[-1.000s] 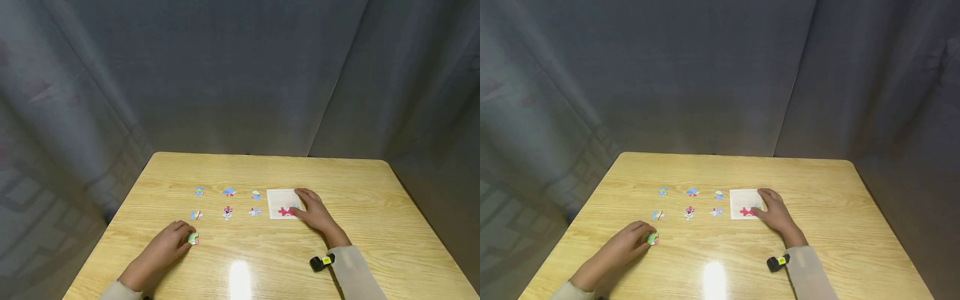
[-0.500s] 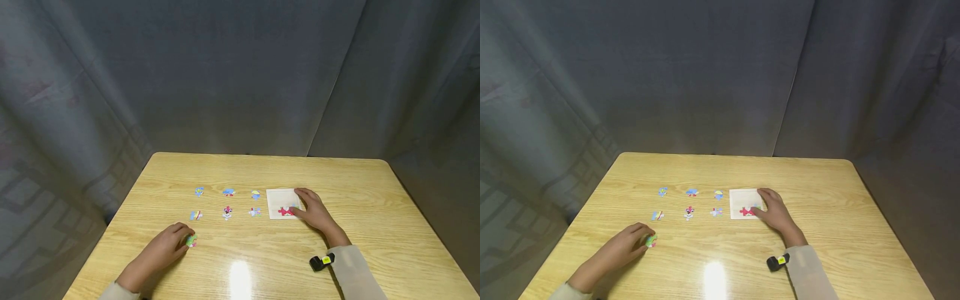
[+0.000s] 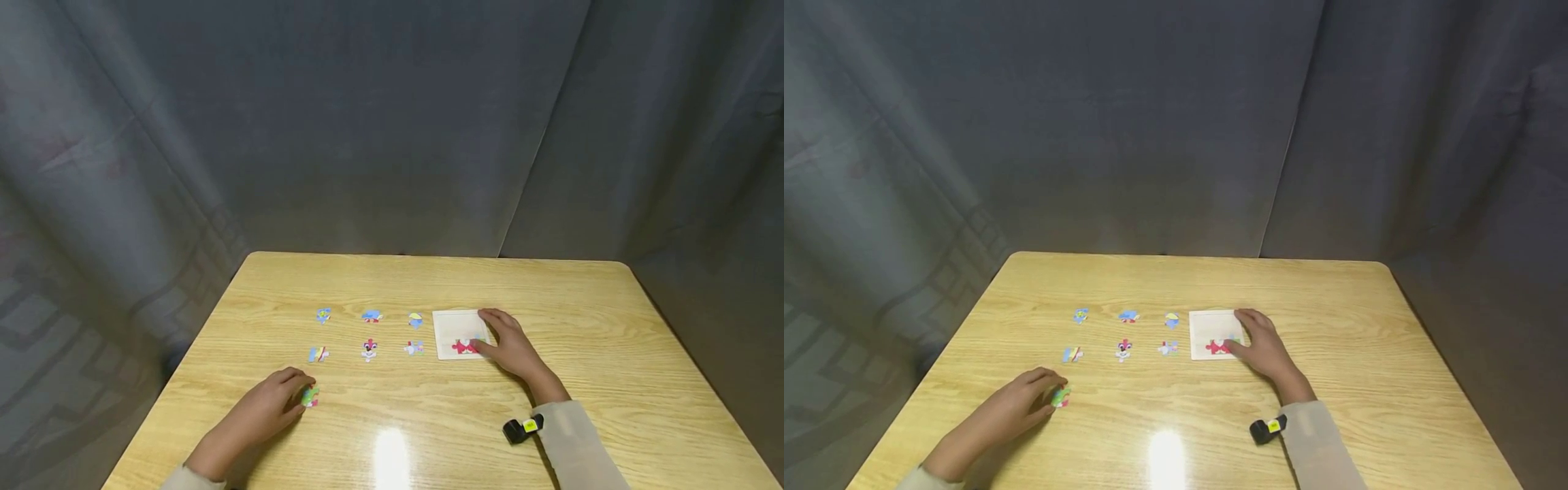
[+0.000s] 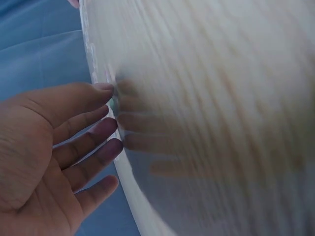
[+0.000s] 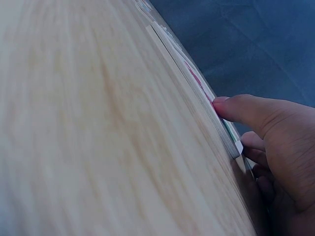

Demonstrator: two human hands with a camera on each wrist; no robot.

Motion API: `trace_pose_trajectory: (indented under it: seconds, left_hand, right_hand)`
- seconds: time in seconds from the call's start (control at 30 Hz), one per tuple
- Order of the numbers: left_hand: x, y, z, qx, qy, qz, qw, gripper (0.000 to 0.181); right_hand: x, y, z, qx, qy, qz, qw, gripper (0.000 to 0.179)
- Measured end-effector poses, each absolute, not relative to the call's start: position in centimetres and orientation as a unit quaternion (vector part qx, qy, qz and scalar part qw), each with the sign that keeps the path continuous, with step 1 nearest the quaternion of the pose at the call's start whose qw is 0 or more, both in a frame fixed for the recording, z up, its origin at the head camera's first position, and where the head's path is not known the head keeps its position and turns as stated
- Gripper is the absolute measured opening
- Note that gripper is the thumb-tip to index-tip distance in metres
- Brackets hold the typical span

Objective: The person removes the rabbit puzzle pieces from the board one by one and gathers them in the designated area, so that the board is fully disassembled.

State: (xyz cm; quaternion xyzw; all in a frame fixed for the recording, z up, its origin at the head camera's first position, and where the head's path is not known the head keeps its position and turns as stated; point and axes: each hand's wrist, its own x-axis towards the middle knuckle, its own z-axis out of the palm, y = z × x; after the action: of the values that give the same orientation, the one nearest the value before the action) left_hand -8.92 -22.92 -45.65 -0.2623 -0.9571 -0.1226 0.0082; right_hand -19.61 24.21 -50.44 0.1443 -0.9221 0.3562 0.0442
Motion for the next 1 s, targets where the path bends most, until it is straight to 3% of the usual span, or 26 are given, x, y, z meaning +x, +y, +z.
trace_pose_trajectory:
  seconds: [0.4, 0.8, 1.0]
  left_hand:
    - [-9.4, -19.5, -44.5, -0.253, -0.957, -0.144, 0.024, 0.041]
    - [-12.3, -8.7, -43.3, -0.330, -0.927, -0.178, 0.028, 0.047]
    - [-14.1, -4.0, -43.4, -0.335, -0.925, -0.181, 0.000, 0.053]
  right_hand:
    - [-19.6, 23.7, -50.3, 0.138, -0.926, 0.349, 0.048, 0.065]
    - [-20.0, 24.0, -50.5, 0.134, -0.925, 0.352, 0.038, 0.062]
    - [-19.9, 24.1, -50.2, 0.143, -0.920, 0.361, 0.048, 0.056]
